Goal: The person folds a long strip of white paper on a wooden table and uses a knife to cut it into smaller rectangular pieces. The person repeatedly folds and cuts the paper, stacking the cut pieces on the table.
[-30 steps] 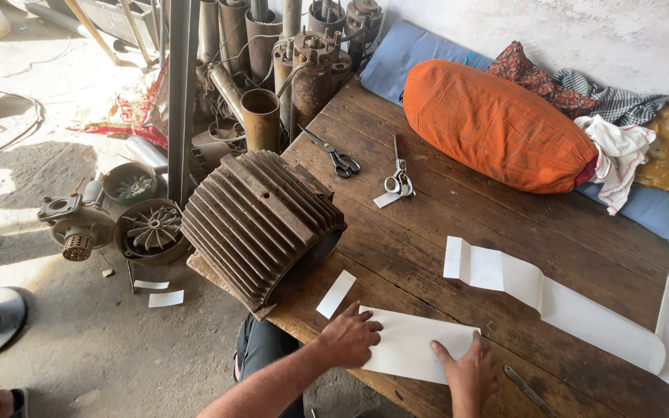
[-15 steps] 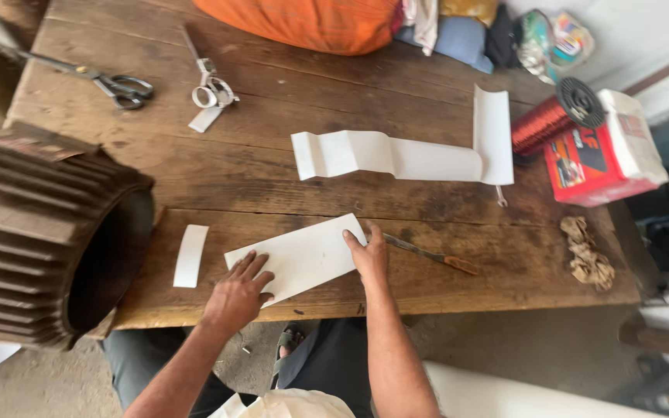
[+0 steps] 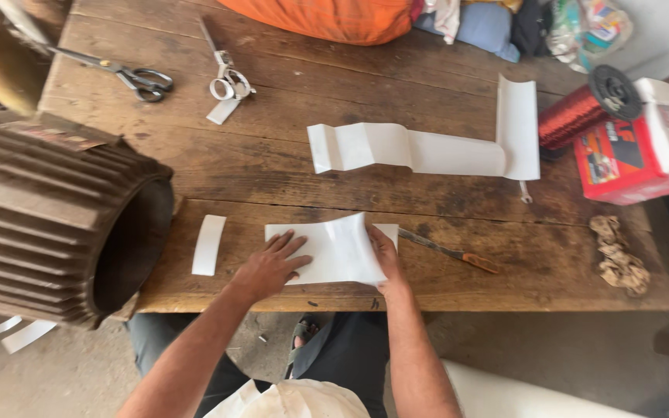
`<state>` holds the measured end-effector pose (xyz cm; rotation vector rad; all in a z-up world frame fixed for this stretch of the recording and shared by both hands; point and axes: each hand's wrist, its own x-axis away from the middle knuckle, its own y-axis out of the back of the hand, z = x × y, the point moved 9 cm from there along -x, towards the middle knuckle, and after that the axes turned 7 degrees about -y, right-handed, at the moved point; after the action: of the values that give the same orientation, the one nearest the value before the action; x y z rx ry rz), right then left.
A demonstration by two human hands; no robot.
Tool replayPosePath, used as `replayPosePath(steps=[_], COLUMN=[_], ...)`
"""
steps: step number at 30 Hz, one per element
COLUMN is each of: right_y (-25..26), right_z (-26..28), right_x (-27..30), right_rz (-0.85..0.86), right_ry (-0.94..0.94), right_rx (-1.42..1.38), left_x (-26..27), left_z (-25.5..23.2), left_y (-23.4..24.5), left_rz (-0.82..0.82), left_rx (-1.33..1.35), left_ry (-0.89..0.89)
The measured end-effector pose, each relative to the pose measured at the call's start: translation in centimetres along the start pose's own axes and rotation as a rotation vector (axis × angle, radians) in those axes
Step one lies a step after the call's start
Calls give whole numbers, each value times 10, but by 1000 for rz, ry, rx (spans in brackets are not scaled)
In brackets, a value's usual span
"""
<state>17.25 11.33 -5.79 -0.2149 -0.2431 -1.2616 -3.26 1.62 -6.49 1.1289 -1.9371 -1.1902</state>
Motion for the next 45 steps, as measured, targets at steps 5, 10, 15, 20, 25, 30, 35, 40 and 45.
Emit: replayPosePath(steps=[5, 10, 15, 20, 25, 30, 35, 40, 45], right_y=[-80, -100, -90, -95, -96, -89, -81, -82, -85], right_z=[24, 16, 6, 5, 6, 4, 2, -1, 0], right_x=[17, 16, 12, 10, 13, 13, 8, 6, 8], right_rz=[-45, -236, -358, -354, -367, -330, -333, -323, -328], right_ry=[445, 544, 588, 599, 574, 570, 555, 528, 522], right_rx=[605, 991, 1060, 1078, 1099, 1109, 1089, 1114, 1154], left_x=[0, 25, 79, 77, 38, 41, 40, 37, 37], left_z=[1, 8, 15, 2, 21, 32, 34, 36, 37], left_y=[5, -7, 11, 41, 22, 22, 28, 31, 30], left_rz=[-120, -268, -709, -606, 7, 130, 211, 173, 143], left_rx=[-147, 29, 296, 74, -76, -78, -85, -76, -85], left_ry=[-78, 112, 361, 287, 288, 325, 343, 345, 337])
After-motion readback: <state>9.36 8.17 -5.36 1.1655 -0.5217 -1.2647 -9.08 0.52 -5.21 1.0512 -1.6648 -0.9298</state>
